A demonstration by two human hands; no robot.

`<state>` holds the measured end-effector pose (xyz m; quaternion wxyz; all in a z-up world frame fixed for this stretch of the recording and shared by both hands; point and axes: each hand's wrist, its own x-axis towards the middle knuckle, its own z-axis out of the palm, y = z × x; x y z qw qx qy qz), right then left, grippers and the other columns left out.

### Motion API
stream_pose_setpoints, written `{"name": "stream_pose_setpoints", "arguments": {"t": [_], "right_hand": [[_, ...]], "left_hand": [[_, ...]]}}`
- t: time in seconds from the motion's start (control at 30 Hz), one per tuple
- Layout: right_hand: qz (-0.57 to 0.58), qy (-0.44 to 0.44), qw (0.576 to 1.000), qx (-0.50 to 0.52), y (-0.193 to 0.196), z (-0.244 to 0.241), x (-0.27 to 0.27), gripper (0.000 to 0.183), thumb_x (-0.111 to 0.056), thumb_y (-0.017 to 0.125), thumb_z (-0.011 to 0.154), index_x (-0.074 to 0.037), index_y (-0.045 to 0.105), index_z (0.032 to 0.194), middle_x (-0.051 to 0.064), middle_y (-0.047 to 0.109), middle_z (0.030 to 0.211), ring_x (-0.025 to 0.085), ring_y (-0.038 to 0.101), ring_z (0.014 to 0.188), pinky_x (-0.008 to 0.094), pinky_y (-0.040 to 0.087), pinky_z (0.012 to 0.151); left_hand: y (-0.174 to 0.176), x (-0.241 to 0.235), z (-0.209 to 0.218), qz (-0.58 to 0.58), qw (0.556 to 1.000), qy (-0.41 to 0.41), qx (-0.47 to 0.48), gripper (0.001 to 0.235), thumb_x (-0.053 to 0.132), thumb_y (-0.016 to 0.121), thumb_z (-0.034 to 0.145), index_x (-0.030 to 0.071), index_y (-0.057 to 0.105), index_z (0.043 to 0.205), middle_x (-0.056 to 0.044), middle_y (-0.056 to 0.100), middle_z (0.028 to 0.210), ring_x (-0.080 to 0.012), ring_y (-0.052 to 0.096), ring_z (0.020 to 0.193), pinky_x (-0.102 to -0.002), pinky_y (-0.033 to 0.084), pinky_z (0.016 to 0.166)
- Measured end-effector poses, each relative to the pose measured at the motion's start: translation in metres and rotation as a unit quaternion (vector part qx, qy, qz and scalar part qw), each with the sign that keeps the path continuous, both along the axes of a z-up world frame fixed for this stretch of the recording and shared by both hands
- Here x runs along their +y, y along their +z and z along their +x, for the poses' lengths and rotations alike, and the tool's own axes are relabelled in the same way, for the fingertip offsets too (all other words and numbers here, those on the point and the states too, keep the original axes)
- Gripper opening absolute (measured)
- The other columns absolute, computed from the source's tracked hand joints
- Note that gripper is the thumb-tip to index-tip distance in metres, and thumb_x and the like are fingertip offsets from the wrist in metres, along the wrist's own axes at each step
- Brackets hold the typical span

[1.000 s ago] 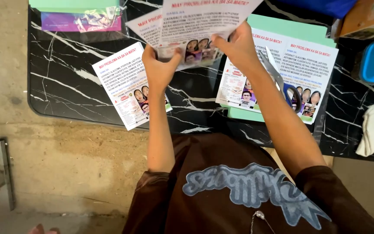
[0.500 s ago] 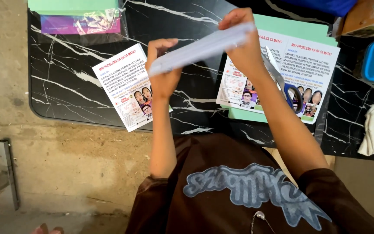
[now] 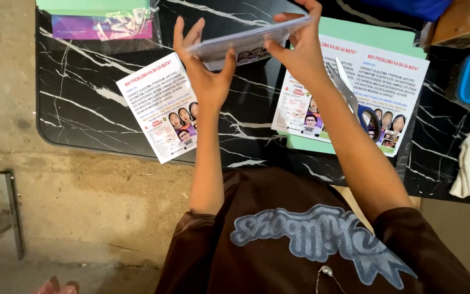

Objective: Cutting and stacking promotional flyers using scissors at a workstation.

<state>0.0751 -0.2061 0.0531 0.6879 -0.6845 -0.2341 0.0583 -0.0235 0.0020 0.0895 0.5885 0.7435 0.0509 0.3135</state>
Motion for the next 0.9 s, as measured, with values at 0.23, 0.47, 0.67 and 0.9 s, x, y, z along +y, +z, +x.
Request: {"name": "stream_pose_setpoints", "arguments": {"t": [0.23, 0.47, 0.67, 0.9], "right_hand": [[-0.014, 0.023, 0.999, 0.047, 0.0, -0.001, 0.005, 0.078, 0.009, 0.079, 0.097, -0.011, 0.027, 0.152, 0.012, 0.057, 0.142, 0.024, 0.061, 0.139, 0.042, 0.052, 0.118], [0.014, 0.015, 0.999, 0.039, 0.005, -0.003, 0.014, 0.065, 0.007, 0.071, 0.1, -0.005, 0.031, 0.15, 0.011, 0.06, 0.141, 0.022, 0.059, 0.137, 0.038, 0.05, 0.117], [0.027, 0.016, 0.999, 0.009, 0.011, 0.001, 0.01, 0.052, 0.01, 0.074, 0.101, -0.002, 0.044, 0.142, 0.011, 0.061, 0.141, 0.022, 0.058, 0.139, 0.038, 0.045, 0.123], [-0.089, -0.007, 0.996, 0.032, -0.005, -0.013, 0.008, 0.057, 0.003, 0.078, 0.094, -0.007, 0.045, 0.139, 0.008, 0.057, 0.133, 0.017, 0.055, 0.132, 0.032, 0.045, 0.112]], "left_hand": [[-0.024, -0.003, 0.003, -0.055, 0.998, 0.009, 0.014, 0.097, 0.003, 0.083, 0.09, 0.007, 0.017, 0.161, -0.017, 0.051, 0.15, -0.026, 0.055, 0.137, -0.041, 0.046, 0.119], [-0.028, -0.008, 0.008, -0.092, 0.994, 0.008, 0.053, 0.066, 0.014, 0.078, 0.094, 0.0, 0.035, 0.141, -0.019, 0.062, 0.13, -0.0233, 0.064, 0.12, -0.039, 0.056, 0.105], [-0.027, -0.007, 0.002, -0.071, 0.994, 0.035, 0.072, 0.055, 0.021, 0.079, 0.097, -0.001, 0.044, 0.133, -0.015, 0.069, 0.121, -0.0199, 0.067, 0.111, -0.035, 0.055, 0.101], [-0.057, -0.005, -0.007, 0.024, 0.999, 0.046, 0.016, 0.057, 0.011, 0.076, 0.098, 0.004, 0.044, 0.145, -0.016, 0.057, 0.138, -0.0258, 0.061, 0.13, -0.038, 0.049, 0.115]]}}
